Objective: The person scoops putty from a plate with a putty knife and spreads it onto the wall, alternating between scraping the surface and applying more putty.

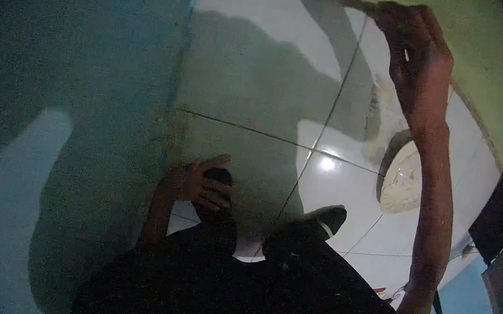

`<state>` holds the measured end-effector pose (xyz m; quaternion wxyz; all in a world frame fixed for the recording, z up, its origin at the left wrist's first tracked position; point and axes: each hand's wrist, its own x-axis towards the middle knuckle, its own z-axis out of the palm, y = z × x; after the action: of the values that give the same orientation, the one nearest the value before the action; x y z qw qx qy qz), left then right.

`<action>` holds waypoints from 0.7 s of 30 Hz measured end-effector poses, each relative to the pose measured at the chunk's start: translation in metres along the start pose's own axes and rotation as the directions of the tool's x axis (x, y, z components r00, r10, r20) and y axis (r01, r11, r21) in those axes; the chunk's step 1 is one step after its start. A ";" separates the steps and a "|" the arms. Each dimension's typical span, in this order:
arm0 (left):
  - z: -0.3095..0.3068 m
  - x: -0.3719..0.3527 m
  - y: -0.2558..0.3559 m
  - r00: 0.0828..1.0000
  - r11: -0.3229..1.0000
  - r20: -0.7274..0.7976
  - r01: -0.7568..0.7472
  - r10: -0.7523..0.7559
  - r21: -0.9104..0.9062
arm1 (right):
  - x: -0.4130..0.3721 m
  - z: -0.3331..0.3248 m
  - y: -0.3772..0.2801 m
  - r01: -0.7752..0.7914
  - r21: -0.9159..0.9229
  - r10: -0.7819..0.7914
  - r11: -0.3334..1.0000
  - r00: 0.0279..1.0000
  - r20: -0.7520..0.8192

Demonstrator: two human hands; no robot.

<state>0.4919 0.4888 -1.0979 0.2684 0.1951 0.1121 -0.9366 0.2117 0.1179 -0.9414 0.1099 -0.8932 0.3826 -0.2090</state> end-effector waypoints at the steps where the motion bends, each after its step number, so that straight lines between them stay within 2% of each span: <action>1: -0.002 0.001 0.000 0.991 0.987 0.117 -0.038 0.057 -0.158 | 0.012 0.009 0.000 -0.022 0.039 0.022 0.999 1.000 -0.006; 2: -0.005 0.000 -0.001 0.991 0.984 0.117 -0.050 0.070 -0.172 | 0.021 0.015 -0.003 -0.038 0.069 0.039 0.997 0.999 -0.016; 3: 0.002 0.000 0.002 0.999 0.996 0.043 -0.016 0.019 -0.090 | 0.028 0.017 -0.005 -0.026 0.072 0.027 0.997 1.000 -0.004; 4: 0.007 0.000 0.005 0.999 1.000 -0.035 0.027 -0.028 -0.010 | 0.032 0.017 -0.004 0.039 -0.045 -0.039 0.998 0.999 0.005; 5: 0.008 -0.001 0.006 0.999 1.000 -0.029 0.020 -0.021 -0.019 | 0.035 0.017 -0.002 0.103 -0.161 -0.101 0.982 0.995 0.019; 8: 0.006 0.001 0.005 0.998 0.998 0.057 -0.008 0.011 -0.063 | 0.029 0.008 -0.003 0.099 -0.234 -0.104 0.967 0.994 -0.011; 9: 0.003 0.003 0.003 0.995 0.993 0.098 -0.019 0.030 -0.119 | 0.027 0.004 -0.007 0.105 -0.235 -0.109 0.966 0.994 -0.003; 11: 0.004 0.003 0.003 0.989 0.983 0.140 -0.029 0.054 -0.179 | 0.025 -0.007 -0.015 0.111 -0.214 -0.137 0.970 0.985 -0.110; 13: 0.013 0.000 0.009 0.994 0.992 -0.083 0.082 -0.074 0.096 | 0.024 -0.015 -0.012 0.168 -0.224 -0.195 0.960 0.975 -0.103; 14: 0.009 0.000 0.008 0.994 0.992 -0.082 0.084 -0.077 0.096 | 0.022 -0.018 -0.011 0.221 -0.236 -0.249 0.946 0.963 -0.100; 16: -0.002 0.002 0.004 0.997 0.996 0.034 0.067 -0.065 -0.067 | 0.020 -0.005 -0.013 0.224 -0.244 -0.250 0.943 0.965 -0.079; 18: -0.004 0.002 0.006 0.995 0.993 0.084 0.055 -0.047 -0.100 | 0.026 0.009 -0.019 0.222 -0.260 -0.244 0.940 0.968 -0.058; 21: 0.001 0.003 0.009 0.993 0.992 0.107 0.054 -0.042 -0.111 | 0.042 0.020 -0.024 0.188 -0.258 -0.157 0.947 0.978 0.139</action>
<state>0.4947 0.4794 -1.0991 0.2621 0.1276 0.1560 -0.9438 0.2619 0.1041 -0.9383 -0.0095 -0.9406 0.3208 -0.1110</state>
